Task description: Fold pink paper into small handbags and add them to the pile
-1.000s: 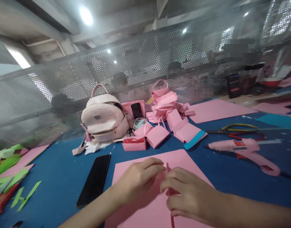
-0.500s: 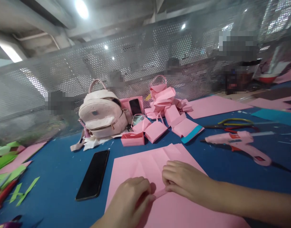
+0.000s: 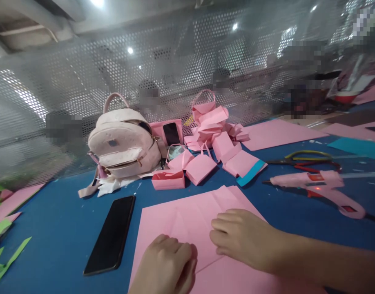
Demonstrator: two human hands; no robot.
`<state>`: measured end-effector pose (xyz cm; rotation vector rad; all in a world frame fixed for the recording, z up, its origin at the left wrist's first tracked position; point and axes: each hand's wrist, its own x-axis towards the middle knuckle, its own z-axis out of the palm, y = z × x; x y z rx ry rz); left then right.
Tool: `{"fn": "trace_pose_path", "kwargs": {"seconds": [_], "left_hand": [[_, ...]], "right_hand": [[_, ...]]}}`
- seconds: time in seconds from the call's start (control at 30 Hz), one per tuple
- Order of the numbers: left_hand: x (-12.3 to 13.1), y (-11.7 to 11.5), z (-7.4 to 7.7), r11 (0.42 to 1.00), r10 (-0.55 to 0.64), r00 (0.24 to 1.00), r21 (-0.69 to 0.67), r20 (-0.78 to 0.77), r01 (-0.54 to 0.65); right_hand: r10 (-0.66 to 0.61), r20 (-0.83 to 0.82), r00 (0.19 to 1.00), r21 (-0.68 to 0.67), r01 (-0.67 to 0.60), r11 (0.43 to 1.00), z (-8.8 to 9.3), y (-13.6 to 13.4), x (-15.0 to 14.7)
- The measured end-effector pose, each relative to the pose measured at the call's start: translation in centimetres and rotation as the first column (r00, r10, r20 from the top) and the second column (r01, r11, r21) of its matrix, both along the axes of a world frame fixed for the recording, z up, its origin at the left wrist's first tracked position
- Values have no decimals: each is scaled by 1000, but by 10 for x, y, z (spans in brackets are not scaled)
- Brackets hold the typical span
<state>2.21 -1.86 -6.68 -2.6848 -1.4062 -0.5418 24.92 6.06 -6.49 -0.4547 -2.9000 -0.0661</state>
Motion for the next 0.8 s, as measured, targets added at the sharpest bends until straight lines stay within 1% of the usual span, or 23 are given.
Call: {"fn": "trace_pose_path", "kwargs": {"seconds": [0.1, 0.2, 0.27, 0.37, 0.43, 0.5, 0.57, 0.7, 0.8], "left_hand": [[-3, 1, -4, 996, 22, 998, 91, -61, -17], [-9, 1, -6, 993, 53, 992, 107, -114, -41], [-13, 0, -6, 996, 68, 988, 72, -142, -58], [-20, 0, -4, 997, 54, 985, -40, -163, -61], [-23, 0, -4, 993, 14, 988, -115, -151, -31], [-27, 1, -5, 989, -34, 991, -144, -130, 15], [-29, 3, -9, 990, -73, 990, -129, -124, 57], [-32, 6, -16, 990, -137, 982, -56, -133, 131], [-31, 7, -15, 984, -167, 975, 38, -143, 174]], "right_hand": [[-1, -17, 1000, 24, 2, 1000, -5, 1, 1], [-12, -48, 999, 38, 14, 999, -12, 3, 1], [-8, -81, 997, 48, 12, 999, -17, 4, 1], [-14, -123, 992, 37, 19, 999, -21, 4, 2], [-22, -121, 992, 12, 23, 1000, -21, 4, 3], [-21, -106, 994, -13, 20, 1000, -19, 4, 4], [-19, -91, 996, -24, 17, 1000, -17, 5, 3], [-30, -58, 998, -25, 29, 999, -14, 6, 2], [-50, -48, 998, -11, 49, 999, -13, 7, 2]]}}
